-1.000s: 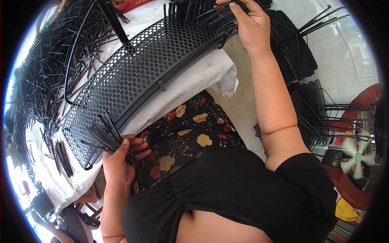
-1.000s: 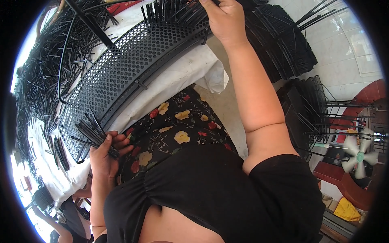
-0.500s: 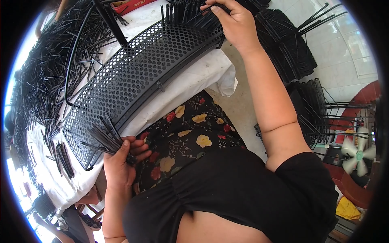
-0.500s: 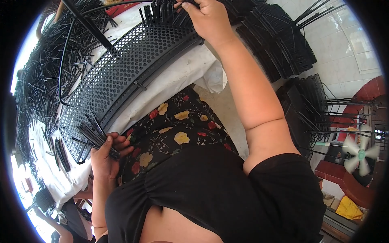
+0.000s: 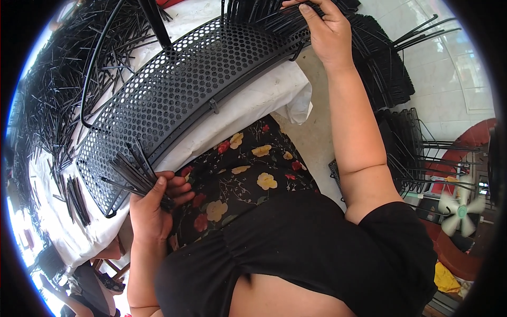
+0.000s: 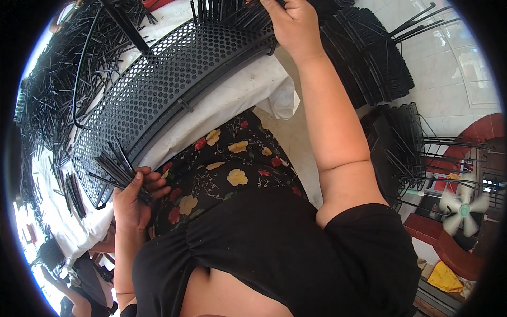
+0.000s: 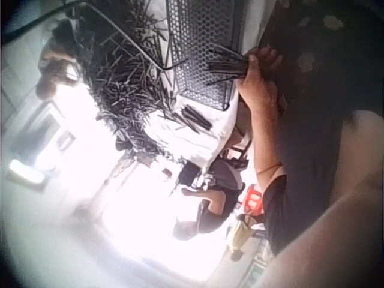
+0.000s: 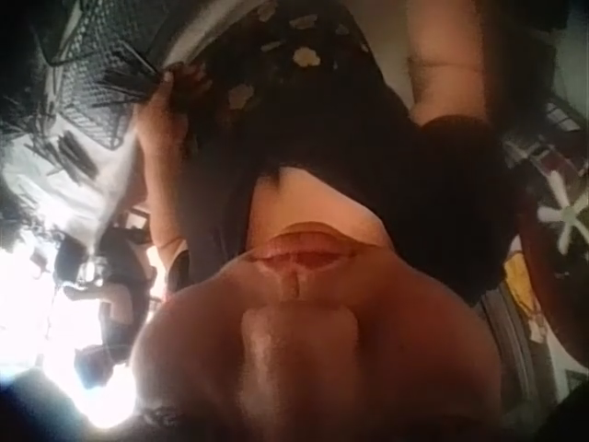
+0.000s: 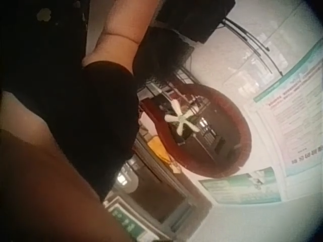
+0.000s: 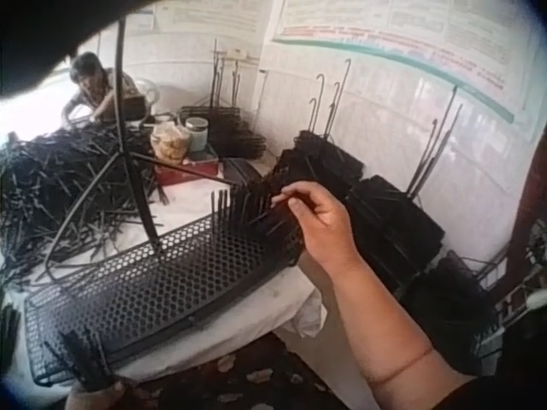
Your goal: The person gathers and aligns plastic pieces by hand, then inserts them into the slots on a metal rack.
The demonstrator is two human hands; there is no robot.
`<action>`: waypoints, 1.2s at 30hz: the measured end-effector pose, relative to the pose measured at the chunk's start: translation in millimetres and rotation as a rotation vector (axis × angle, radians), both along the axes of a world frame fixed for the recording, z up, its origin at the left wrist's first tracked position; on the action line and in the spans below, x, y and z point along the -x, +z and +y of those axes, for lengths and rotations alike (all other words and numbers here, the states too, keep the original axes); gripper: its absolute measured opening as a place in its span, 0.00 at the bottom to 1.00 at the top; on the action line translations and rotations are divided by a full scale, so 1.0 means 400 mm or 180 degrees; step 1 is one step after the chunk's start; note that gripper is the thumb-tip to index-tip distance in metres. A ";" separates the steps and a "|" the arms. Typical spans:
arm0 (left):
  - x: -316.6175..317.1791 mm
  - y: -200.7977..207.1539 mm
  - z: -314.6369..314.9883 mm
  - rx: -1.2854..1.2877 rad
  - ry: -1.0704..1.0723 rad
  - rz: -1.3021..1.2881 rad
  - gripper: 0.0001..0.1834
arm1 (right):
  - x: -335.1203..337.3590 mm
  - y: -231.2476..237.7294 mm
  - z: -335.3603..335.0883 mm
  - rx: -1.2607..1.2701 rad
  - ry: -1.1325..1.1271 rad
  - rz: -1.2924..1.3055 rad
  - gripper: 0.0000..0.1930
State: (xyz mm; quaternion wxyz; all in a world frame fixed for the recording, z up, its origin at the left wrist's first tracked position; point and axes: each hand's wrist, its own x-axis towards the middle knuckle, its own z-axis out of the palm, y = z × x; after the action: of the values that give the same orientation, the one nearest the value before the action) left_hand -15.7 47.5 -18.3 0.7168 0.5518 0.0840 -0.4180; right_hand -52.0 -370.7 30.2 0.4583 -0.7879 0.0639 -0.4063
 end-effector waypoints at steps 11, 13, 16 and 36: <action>-0.005 0.009 -0.004 -0.0085 0.0036 0.0022 0.11 | -0.007 -0.019 -0.022 -0.0318 0.0577 -0.0419 0.07; -0.005 0.005 -0.001 -0.0078 0.0027 0.0061 0.11 | -0.012 -0.028 -0.023 -0.0325 0.0472 -0.0540 0.07; -0.006 0.009 0.004 -0.0091 0.0090 -0.0008 0.11 | -0.048 -0.047 -0.032 -0.0690 0.1854 -0.1386 0.08; -0.004 0.003 -0.010 -0.0205 0.0076 -0.0082 0.12 | -0.057 -0.062 0.012 -0.0390 0.0464 -0.1295 0.09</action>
State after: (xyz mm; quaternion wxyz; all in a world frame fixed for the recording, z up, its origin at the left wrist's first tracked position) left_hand -14.0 43.6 -17.1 0.7047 0.5788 0.0948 -0.3993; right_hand -29.0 -365.8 5.4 0.5370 -0.6630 -0.0625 -0.5179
